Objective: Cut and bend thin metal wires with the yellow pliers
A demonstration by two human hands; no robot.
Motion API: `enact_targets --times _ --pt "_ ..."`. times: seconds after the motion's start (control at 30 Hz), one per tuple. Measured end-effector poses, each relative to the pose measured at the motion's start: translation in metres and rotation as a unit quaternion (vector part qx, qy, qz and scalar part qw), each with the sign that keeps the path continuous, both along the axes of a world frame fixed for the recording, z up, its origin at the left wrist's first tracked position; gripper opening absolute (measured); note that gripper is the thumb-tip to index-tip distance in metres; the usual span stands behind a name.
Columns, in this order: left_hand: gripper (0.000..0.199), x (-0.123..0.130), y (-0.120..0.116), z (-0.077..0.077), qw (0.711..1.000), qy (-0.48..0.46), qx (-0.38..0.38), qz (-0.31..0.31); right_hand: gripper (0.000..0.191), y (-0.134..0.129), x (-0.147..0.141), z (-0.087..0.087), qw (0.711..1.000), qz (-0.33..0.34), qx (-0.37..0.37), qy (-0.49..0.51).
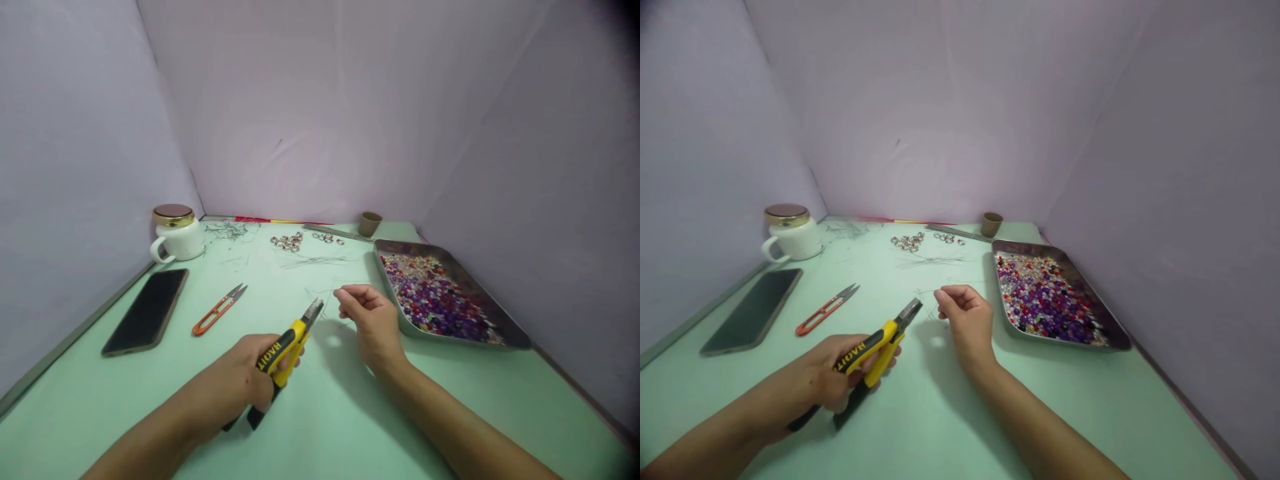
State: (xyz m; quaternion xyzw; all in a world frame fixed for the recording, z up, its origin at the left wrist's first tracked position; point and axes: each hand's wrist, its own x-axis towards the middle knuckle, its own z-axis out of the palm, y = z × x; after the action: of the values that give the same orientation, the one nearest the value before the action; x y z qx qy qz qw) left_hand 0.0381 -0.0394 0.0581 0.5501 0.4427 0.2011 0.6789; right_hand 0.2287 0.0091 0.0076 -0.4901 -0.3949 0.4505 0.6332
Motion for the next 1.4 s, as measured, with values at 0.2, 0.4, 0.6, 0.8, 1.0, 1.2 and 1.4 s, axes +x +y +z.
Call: enact_targets --times 0.2,0.4,0.6,0.8,1.0,1.2,1.4 --pt "0.028 0.006 -0.002 -0.013 1.0 -0.024 -0.011 0.015 0.01 -0.013 -0.009 0.002 0.992 -0.002 0.067 -0.109" --pt "0.027 0.006 -0.002 -0.003 0.999 -0.006 -0.018 0.038 0.008 -0.014 -0.01 -0.001 0.988 -0.007 0.072 -0.137" --pt "0.032 0.005 -0.002 -0.004 0.998 0.047 0.034 0.02 0.007 -0.016 -0.011 -0.001 0.987 0.013 0.07 -0.146" --pt "0.03 -0.002 0.003 -0.001 0.987 0.128 0.092 -0.006 0.014 -0.005 0.0 -0.004 0.988 0.096 0.046 -0.113" --pt "0.029 -0.013 0.008 -0.006 0.971 0.191 0.136 -0.044 0.038 0.008 0.013 -0.001 0.935 0.313 -0.161 0.031" --pt "0.021 -0.012 0.008 -0.01 0.96 0.202 0.178 -0.07 0.028 0.003 0.009 -0.002 0.925 0.35 -0.143 -0.028" --pt "0.027 -0.013 0.01 -0.013 0.966 0.193 0.158 -0.066 0.025 0.002 0.006 -0.004 0.931 0.338 -0.138 -0.014"
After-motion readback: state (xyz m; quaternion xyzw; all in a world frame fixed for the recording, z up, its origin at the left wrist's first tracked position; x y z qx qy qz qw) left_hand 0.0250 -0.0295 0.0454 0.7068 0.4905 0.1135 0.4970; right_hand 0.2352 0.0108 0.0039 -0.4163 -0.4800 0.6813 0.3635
